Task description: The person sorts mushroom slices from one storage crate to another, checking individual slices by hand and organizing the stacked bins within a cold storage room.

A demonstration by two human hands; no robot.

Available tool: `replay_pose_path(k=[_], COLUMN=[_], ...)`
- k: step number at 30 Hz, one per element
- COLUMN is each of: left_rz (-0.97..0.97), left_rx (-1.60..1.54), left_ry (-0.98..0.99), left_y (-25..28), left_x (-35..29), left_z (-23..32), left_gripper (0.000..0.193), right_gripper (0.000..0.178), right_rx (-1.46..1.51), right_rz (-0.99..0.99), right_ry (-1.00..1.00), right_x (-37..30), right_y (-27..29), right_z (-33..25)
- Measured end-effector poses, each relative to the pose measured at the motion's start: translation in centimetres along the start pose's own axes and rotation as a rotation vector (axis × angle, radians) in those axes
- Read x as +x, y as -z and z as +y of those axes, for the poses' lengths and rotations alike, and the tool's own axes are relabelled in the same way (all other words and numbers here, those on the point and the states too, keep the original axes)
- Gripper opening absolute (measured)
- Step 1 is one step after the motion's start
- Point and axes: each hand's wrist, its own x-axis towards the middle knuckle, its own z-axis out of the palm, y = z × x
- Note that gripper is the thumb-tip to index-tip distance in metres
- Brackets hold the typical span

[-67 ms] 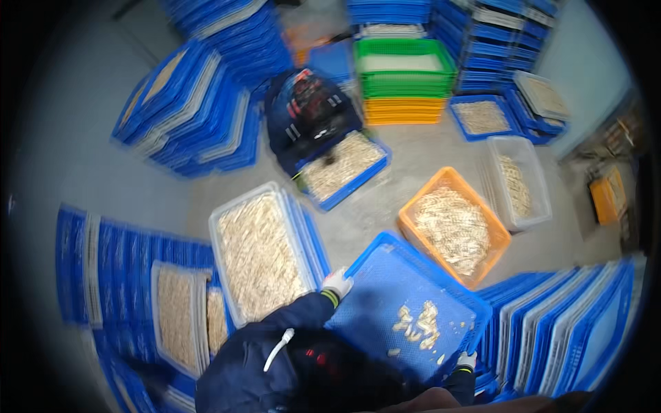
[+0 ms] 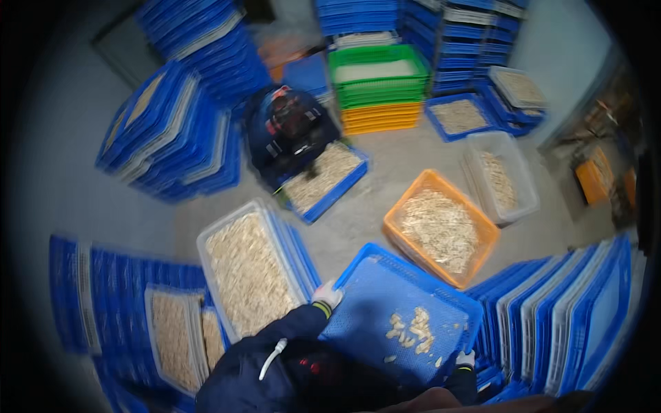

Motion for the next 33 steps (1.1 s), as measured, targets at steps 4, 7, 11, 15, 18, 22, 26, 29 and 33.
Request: replay_pose_path(k=[4, 7, 11, 15, 18, 22, 26, 29, 33], left_rz=[-0.064, -0.069, -0.162, -0.055, 0.036, 0.108, 0.263, 0.391, 0.701], left_rx=[0.1, 0.246, 0.363, 0.343, 0.355, 0.277, 0.244, 0.082, 0.028], left_ry=[0.141, 0.184, 0.141, 0.052, 0.046, 0.077, 0.102, 0.079, -0.135], left_y=[-3.3, -6.9, -9.8, -8.6, -12.2, -17.4, -22.3, -26.9, -30.7], left_x=[1.5, 3.1, 8.4, 10.3, 11.4, 13.8, 17.7, 20.8, 22.1], left_z=[-7.1, -4.4, -5.3, -5.6, -6.5, -8.9, -16.1, -18.7, -20.2], left_gripper=[0.054, 0.06, 0.061, 0.059, 0.056, 0.05, 0.044, 0.046, 0.041], right_gripper=[0.052, 0.061, 0.067, 0.056, 0.044, 0.048, 0.051, 0.051, 0.045], right_rx=[-0.088, -0.014, 0.036, 0.116, 0.226, 0.339, 0.415, 0.469, 0.745], right_rz=[-0.039, -0.152, -0.268, 0.043, 0.062, -0.094, 0.244, 0.218, 0.119], right_ry=[-0.056, -0.099, -0.072, -0.013, -0.095, -0.08, -0.037, -0.144, -0.159], right_x=[-1.0, 1.5, 5.7, 6.2, 7.8, 10.5, 10.3, 12.5, 11.5], right_y=[-5.8, -9.2, -13.4, -18.5, -22.5, -27.1, -33.9, -36.8, -35.5], right_z=[-0.3, 3.4, 4.6, 1.8, 2.8, 5.6, 3.5, 4.0, 1.4])
